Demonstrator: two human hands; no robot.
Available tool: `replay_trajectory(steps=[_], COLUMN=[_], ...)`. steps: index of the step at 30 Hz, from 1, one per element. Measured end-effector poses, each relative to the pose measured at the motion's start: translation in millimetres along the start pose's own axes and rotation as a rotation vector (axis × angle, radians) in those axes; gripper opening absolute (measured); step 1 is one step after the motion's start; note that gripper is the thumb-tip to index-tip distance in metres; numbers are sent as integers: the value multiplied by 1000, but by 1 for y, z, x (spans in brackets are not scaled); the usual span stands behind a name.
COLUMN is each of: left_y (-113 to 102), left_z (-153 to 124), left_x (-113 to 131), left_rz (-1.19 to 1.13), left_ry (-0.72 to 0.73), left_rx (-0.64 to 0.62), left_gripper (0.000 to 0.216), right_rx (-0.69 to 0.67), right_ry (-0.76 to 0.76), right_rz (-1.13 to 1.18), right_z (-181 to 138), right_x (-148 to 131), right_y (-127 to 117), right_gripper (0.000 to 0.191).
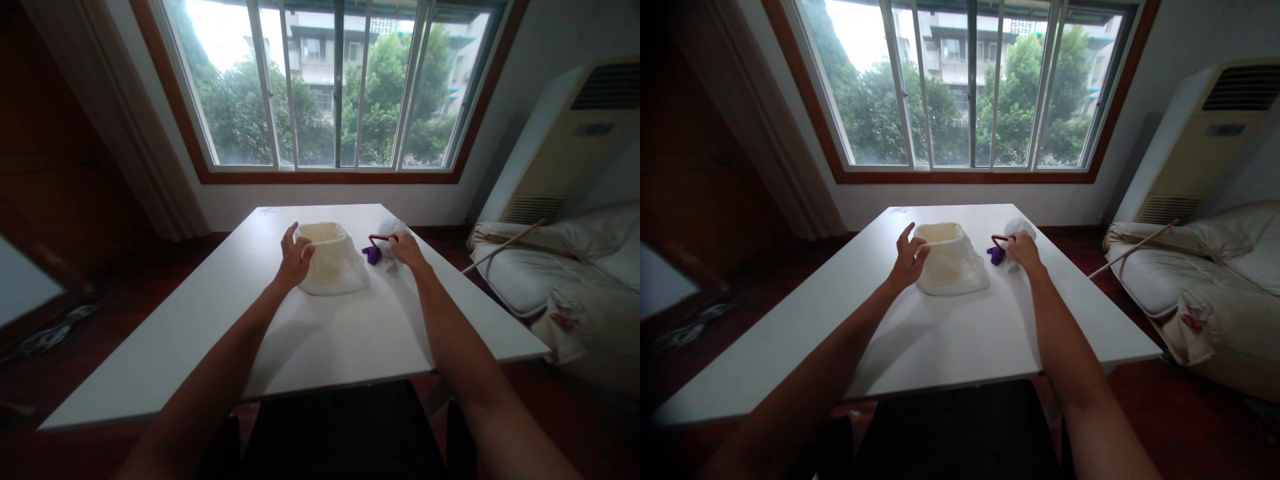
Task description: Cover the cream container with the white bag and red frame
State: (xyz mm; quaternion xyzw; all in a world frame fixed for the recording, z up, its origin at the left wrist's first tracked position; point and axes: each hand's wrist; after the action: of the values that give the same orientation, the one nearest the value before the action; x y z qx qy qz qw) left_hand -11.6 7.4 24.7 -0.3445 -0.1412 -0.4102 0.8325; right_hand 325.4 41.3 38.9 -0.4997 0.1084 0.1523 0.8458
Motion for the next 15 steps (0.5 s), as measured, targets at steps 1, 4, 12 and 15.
replay_trajectory(steps=[1,4,12,15], left_y=[-1,-7,-12,-2], left_z=[-1,-3,4,1], left_x=[3,10,-18,-35], left_rz=[6,35,-237,-448], left_ry=[9,44,-137,-284], left_rx=[0,-22,-98,-212], left_gripper=[41,40,93,125], right_rx=[19,-17,-334,-411], right_ry=[-37,-133,-184,-179], right_rz=[23,102,196,230], right_z=[0,-2,-9,-12], right_x=[-2,-2,7,11], right_y=[0,5,20,25], right_gripper=[35,31,23,18])
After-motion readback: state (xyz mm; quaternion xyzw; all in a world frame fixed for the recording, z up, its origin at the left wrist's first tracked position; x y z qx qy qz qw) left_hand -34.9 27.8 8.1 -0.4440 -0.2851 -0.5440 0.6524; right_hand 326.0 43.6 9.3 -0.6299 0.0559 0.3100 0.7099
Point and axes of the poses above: each hand's wrist, its own z-axis towards the middle knuckle, its own y-axis out of the palm, x = y × z, and after that the axes turned 5 degrees about -y, right-handed
